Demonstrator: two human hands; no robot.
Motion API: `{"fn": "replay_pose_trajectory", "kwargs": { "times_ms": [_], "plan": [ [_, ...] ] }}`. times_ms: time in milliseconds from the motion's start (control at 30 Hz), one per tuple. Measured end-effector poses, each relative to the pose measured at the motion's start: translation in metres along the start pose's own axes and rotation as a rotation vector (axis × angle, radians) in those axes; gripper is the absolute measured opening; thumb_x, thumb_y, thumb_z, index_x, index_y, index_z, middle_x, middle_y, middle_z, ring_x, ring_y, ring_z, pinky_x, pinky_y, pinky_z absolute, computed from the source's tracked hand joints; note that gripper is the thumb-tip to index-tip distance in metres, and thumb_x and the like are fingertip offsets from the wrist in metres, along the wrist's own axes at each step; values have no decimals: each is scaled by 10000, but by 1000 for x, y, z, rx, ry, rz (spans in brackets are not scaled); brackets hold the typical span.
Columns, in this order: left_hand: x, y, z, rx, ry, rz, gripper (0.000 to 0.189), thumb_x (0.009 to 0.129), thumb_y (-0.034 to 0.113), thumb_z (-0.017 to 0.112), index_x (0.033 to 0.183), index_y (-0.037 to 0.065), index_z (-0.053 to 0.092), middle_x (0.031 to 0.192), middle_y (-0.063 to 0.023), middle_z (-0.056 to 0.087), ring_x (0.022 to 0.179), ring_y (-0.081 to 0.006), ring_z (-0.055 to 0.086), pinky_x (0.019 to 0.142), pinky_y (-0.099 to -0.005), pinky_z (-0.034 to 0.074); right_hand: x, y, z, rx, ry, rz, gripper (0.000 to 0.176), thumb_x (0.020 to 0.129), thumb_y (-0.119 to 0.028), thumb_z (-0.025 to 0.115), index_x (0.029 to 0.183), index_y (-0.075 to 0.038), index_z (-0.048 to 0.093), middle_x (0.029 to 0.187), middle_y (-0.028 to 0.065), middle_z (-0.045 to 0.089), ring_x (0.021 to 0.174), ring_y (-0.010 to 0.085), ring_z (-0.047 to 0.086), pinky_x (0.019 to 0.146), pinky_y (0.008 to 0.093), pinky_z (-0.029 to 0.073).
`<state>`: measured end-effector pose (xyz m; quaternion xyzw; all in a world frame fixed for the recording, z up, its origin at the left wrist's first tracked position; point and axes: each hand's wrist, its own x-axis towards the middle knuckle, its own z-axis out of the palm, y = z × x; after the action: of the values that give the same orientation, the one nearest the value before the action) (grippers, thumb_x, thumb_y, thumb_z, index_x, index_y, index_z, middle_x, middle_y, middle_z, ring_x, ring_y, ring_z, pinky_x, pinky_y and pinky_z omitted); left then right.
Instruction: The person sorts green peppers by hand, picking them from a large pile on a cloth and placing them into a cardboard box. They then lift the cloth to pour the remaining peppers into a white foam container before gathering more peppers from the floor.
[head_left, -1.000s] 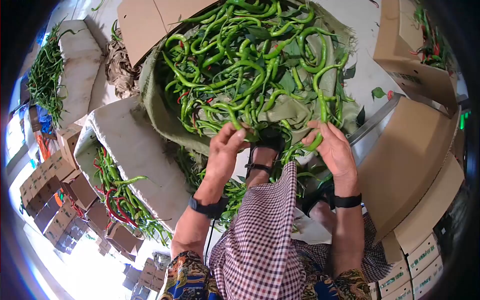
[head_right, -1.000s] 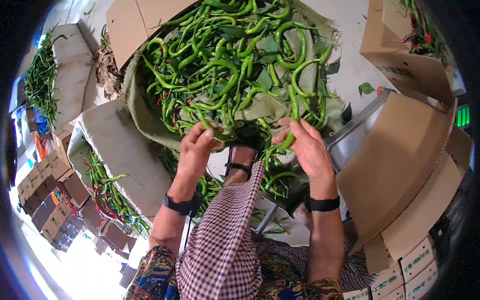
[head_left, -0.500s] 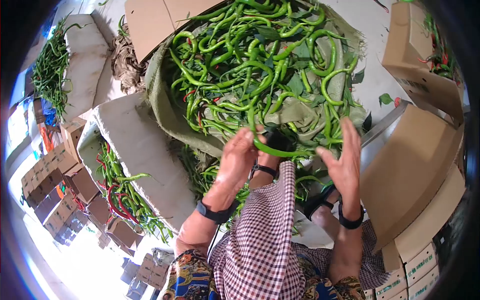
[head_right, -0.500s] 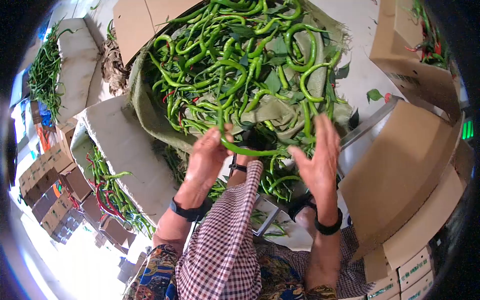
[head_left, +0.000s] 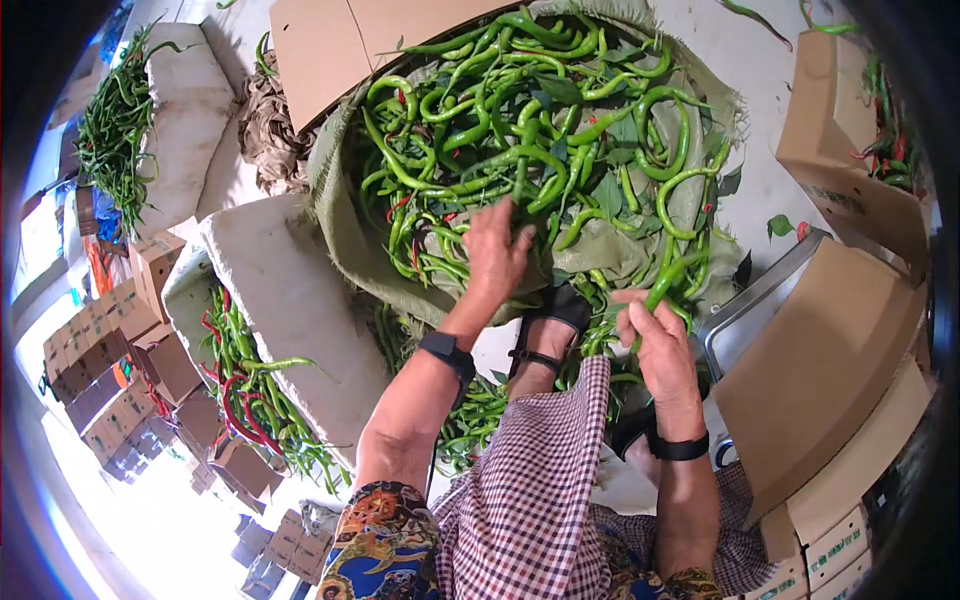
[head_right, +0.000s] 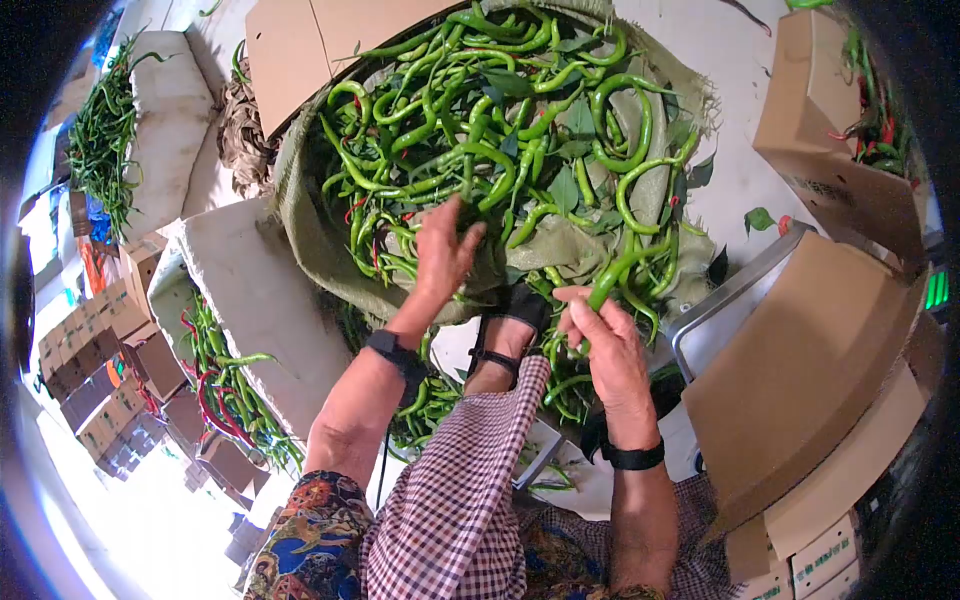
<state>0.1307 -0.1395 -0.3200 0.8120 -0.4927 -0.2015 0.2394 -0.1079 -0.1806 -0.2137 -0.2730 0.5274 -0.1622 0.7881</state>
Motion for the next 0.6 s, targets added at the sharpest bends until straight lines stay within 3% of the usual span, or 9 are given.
{"fn": "replay_pose_trajectory", "kwargs": {
  "times_ms": [100, 300, 367, 500, 533, 600],
  "plan": [
    [-1, 1, 13, -59, -71, 30, 279, 847, 149, 691, 1065, -4, 610, 881, -190, 556, 817, -387, 536, 706, -448, 427, 10, 10, 3, -62, 69, -108, 270, 937, -211, 610, 1127, -23, 650, 866, 3, 624, 771, 83, 507, 689, 232, 392],
    [-24, 68, -40, -443, -102, -6, 221, 880, 77, 633, 1080, -15, 618, 870, -153, 536, 758, -313, 547, 669, -388, 446, 40, 0, 17, 19, 88, -41, 511, 831, -285, 736, 1247, -32, 582, 1139, 3, 626, 926, 90, 533, 736, 251, 380],
    [-39, 84, -50, -439, -134, 43, 228, 883, 74, 630, 1093, -15, 623, 876, -150, 538, 765, -300, 556, 671, -382, 456, 49, -10, 22, 224, -94, -30, 521, 840, -268, 730, 1269, -28, 557, 1159, 5, 621, 948, 88, 536, 742, 241, 375],
    [-65, 101, -56, -405, -336, 215, 292, 842, 103, 682, 1109, -2, 626, 776, -167, 532, 704, -326, 574, 615, -410, 480, 55, -16, 20, 154, -30, -56, 373, 849, -164, 700, 1180, -24, 603, 1063, 28, 647, 861, 97, 562, 721, 245, 409],
    [-66, 101, -58, -506, -412, 243, 281, 847, 142, 682, 1077, -13, 634, 808, -171, 579, 751, -322, 594, 662, -405, 495, 47, -23, 20, 167, 37, -30, 326, 856, -126, 674, 1158, -18, 616, 970, 23, 641, 813, 107, 565, 721, 251, 434],
    [-60, 94, -57, -647, -413, 264, 265, 864, 152, 673, 1071, -11, 643, 863, -160, 608, 779, -321, 605, 686, -406, 502, 26, -26, -7, 250, -118, -52, 305, 864, -103, 654, 1145, 9, 610, 867, 23, 619, 779, 115, 561, 724, 258, 444]
  ]
}}
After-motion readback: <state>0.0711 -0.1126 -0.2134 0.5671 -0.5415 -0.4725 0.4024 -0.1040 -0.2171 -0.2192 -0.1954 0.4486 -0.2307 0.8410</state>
